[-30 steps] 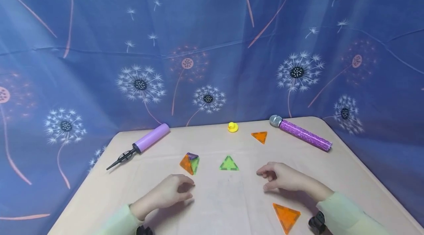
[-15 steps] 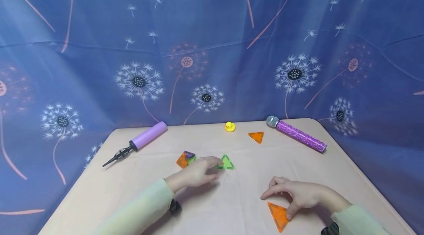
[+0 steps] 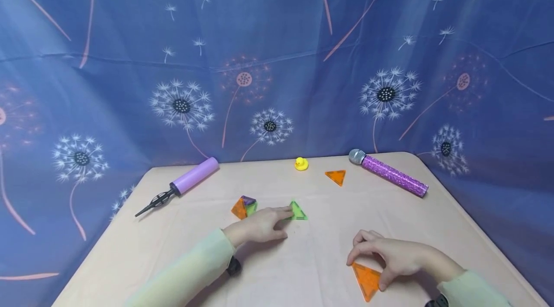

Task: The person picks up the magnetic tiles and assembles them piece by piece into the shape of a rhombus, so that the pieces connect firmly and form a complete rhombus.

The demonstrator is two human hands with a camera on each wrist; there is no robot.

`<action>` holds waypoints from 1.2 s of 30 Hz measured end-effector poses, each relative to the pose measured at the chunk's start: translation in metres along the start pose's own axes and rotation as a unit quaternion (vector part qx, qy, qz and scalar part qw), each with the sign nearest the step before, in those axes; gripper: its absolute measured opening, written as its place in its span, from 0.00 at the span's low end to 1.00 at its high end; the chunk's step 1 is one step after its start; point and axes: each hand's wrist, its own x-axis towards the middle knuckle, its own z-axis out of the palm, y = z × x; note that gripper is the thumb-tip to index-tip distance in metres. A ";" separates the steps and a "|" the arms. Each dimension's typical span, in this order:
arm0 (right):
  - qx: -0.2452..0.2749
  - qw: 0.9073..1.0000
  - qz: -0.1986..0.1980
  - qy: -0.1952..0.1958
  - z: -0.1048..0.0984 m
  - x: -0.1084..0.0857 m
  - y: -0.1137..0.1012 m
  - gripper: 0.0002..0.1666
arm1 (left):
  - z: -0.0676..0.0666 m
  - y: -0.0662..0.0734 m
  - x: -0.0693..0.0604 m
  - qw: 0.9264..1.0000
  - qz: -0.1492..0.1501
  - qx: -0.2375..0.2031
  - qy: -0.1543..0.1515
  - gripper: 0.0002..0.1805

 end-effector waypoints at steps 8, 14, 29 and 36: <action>-0.024 0.998 -0.009 0.053 -0.002 0.010 0.001 0.36 | 0.000 0.007 -0.018 1.000 -0.001 0.000 -0.019 0.33; 0.014 0.995 0.041 0.085 -0.010 0.034 0.002 0.36 | 0.000 0.017 -0.030 0.998 0.038 0.047 -0.017 0.33; -0.010 0.983 0.091 0.158 -0.019 0.088 0.006 0.37 | -0.002 0.012 -0.035 0.995 0.071 0.041 -0.048 0.34; 0.029 0.970 0.114 0.215 -0.024 0.102 0.011 0.35 | 0.000 0.012 -0.034 0.993 0.086 0.073 -0.039 0.34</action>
